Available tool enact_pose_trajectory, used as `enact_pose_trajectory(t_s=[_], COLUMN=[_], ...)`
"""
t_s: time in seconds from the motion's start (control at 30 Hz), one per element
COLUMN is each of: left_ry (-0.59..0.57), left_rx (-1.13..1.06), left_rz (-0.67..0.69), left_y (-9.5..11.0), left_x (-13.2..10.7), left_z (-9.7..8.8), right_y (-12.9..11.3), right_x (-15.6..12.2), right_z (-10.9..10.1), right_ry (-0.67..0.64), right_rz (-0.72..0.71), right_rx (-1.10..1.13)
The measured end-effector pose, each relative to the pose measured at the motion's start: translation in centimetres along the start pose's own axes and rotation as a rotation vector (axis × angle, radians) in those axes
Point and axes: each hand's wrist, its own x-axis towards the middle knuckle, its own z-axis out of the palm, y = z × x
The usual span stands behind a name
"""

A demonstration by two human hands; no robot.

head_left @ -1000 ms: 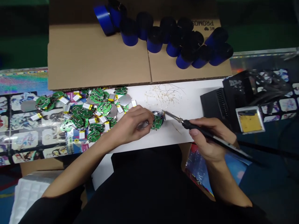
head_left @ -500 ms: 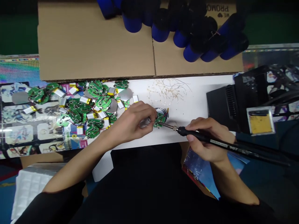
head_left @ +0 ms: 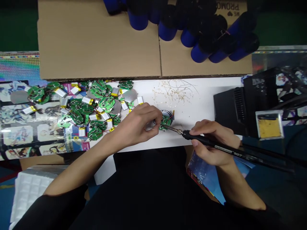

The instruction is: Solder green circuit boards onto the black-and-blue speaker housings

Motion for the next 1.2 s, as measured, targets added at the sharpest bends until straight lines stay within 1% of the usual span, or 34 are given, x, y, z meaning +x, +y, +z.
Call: enact_pose_trajectory(t_s=[0.2, 0.4, 0.63, 0.77, 0.87, 0.93, 1.0, 1.1, 1.17, 1.2], left_ry=[0.012, 0.007, -0.001, 0.001, -0.004, -0.008, -0.011, -0.013, -0.011, -0.01], left_rx=[0.006, 0.009, 0.009, 0.012, 0.011, 0.011, 0.012, 0.021, 0.027, 0.029], left_rz=[0.011, 0.012, -0.003, 0.003, 0.009, 0.007, 0.003, 0.005, 0.01, 0.013], left_y=[0.1, 0.2, 0.2, 0.3, 0.3, 0.2, 0.1, 0.0, 0.0, 0.1], left_x=[0.0, 0.2, 0.2, 0.2, 0.2, 0.2, 0.2, 0.1, 0.1, 0.1], left_z=[0.1, 0.0, 0.0, -0.1, -0.2, -0.2, -0.2, -0.2, -0.2, -0.2], right_y=[0.1, 0.1, 0.2, 0.2, 0.3, 0.4, 0.6, 0.9, 0.9, 0.8], right_x=[-0.1, 0.0, 0.1, 0.1, 0.0, -0.2, -0.4, -0.9, -1.3, -1.5], right_z=[0.0, -0.1, -0.2, -0.3, -0.3, -0.4, -0.5, -0.5, 0.0, 0.4], right_ry=[-0.002, 0.015, -0.03, -0.018, -0.002, 0.045, 0.144, 0.37, 0.527, 0.557], right_rz=[0.018, 0.005, 0.013, 0.041, 0.02, -0.024, -0.061, -0.076, -0.066, -0.043], right_rx=[0.011, -0.018, 0.037, -0.003, -0.024, -0.008, 0.01, -0.004, -0.006, 0.014])
